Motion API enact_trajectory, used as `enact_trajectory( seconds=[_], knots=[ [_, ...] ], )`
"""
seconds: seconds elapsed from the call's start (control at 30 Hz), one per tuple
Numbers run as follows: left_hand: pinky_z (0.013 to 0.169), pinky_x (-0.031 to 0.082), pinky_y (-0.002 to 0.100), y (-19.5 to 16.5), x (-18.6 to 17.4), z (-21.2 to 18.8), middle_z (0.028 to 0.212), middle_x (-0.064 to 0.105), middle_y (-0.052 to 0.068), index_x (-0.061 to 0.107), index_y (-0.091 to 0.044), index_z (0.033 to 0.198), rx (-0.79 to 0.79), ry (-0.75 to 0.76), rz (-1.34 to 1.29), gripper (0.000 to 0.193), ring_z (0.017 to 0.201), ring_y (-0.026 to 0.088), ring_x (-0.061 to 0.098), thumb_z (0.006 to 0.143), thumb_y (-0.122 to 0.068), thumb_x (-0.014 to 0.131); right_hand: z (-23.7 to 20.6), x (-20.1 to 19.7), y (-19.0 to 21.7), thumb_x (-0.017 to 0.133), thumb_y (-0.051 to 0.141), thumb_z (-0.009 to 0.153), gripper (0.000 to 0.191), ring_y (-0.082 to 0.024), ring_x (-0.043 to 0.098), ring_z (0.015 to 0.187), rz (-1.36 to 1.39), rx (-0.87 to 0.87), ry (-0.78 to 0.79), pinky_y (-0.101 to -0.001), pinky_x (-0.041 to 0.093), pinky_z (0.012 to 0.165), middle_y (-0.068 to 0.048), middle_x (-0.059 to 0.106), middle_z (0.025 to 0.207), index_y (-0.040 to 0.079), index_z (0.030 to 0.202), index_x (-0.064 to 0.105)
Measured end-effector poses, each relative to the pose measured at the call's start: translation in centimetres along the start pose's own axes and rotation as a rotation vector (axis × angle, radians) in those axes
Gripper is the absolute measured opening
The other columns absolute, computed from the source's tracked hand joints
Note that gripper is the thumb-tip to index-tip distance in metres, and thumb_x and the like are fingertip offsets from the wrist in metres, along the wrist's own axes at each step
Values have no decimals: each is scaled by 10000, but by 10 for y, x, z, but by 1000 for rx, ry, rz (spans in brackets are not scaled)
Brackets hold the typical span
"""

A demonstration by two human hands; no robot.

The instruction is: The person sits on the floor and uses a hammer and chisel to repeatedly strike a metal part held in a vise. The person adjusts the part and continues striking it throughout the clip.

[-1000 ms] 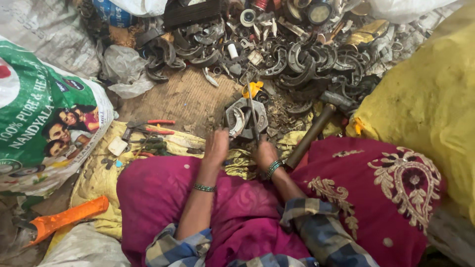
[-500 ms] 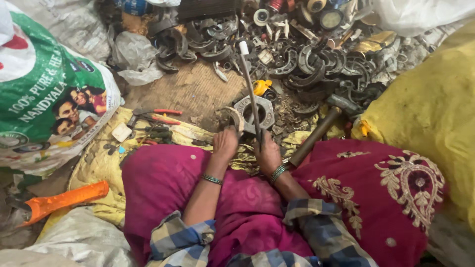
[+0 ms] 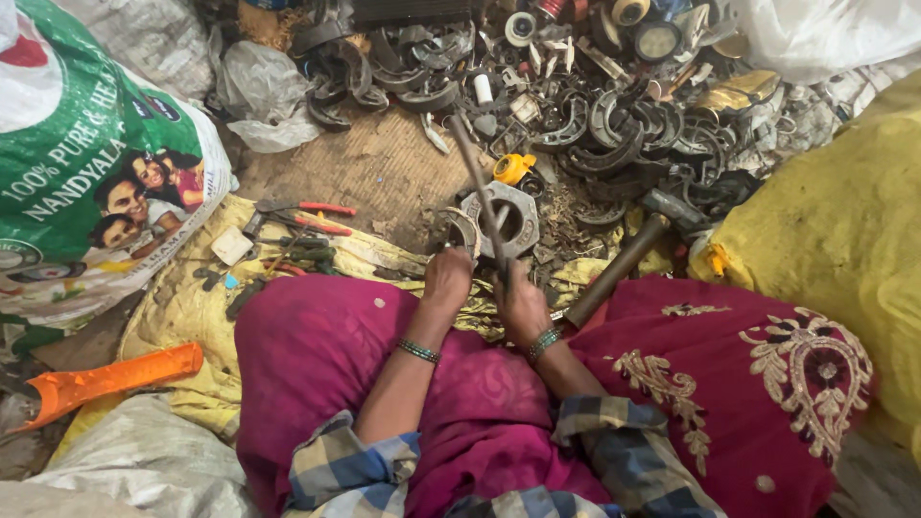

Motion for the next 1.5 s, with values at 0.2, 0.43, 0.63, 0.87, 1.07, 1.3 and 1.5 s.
enact_trajectory(
  seconds=[0.2, 0.43, 0.63, 0.87, 1.07, 1.3, 1.5],
  knots=[
    [674, 589, 508, 3, -2, -1, 813, 711, 276, 748, -5, 780, -79, -3, -75, 243, 759, 421, 735, 899, -67, 545, 2, 3, 3, 546, 279, 1034, 346, -486, 672, 733, -47, 2, 110, -582, 517, 637, -305, 701, 835, 13, 1239, 465],
    [687, 594, 507, 3, 7, 0, 832, 719, 271, 748, -1, 810, -102, 30, -69, 246, 776, 414, 741, 917, -61, 534, 0, -9, 16, 508, 218, 1043, 345, -470, 660, 665, -36, -79, 2, -564, 515, 556, -269, 681, 782, 25, 1322, 450],
    [693, 589, 512, 2, 7, 2, 838, 723, 263, 755, -9, 818, -83, 19, -58, 203, 790, 416, 739, 867, -49, 563, 0, -9, 7, 585, 261, 998, 338, -489, 656, 689, -17, -40, -78, -589, 504, 587, -267, 685, 796, 40, 1228, 476],
    [700, 599, 495, 3, 12, 3, 843, 720, 269, 752, -3, 831, -106, 59, -58, 223, 790, 401, 747, 910, -45, 547, -1, -1, -3, 597, 261, 1010, 313, -492, 658, 720, -28, 97, 18, -592, 507, 606, -276, 688, 786, 46, 1210, 490],
    [672, 592, 495, 4, 4, 1, 806, 719, 260, 740, -13, 782, -89, 15, -80, 191, 759, 407, 734, 834, -43, 558, -4, -14, 8, 586, 240, 1006, 315, -449, 687, 700, 65, 52, -61, -552, 537, 603, -269, 698, 810, 36, 1218, 474],
    [652, 574, 514, 3, 11, 2, 779, 705, 254, 720, -11, 782, -49, -93, -132, 234, 728, 410, 723, 920, -83, 546, 6, -18, 18, 579, 202, 1000, 324, -461, 681, 688, 23, -38, -117, -553, 528, 586, -278, 699, 819, 24, 1244, 464],
    [652, 570, 502, 2, 11, 1, 775, 708, 239, 713, -26, 773, -22, -66, -83, 212, 726, 395, 723, 893, -77, 546, 0, -22, 18, 588, 240, 1018, 311, -469, 675, 674, 41, 51, -72, -549, 521, 564, -274, 687, 773, 30, 1214, 467]
  ],
)
Point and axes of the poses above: each hand's wrist, its own z-axis towards the middle knuckle, its own x-axis out of the palm, y = z × x, the point moved 4 cm from there along z, towards the middle knuckle
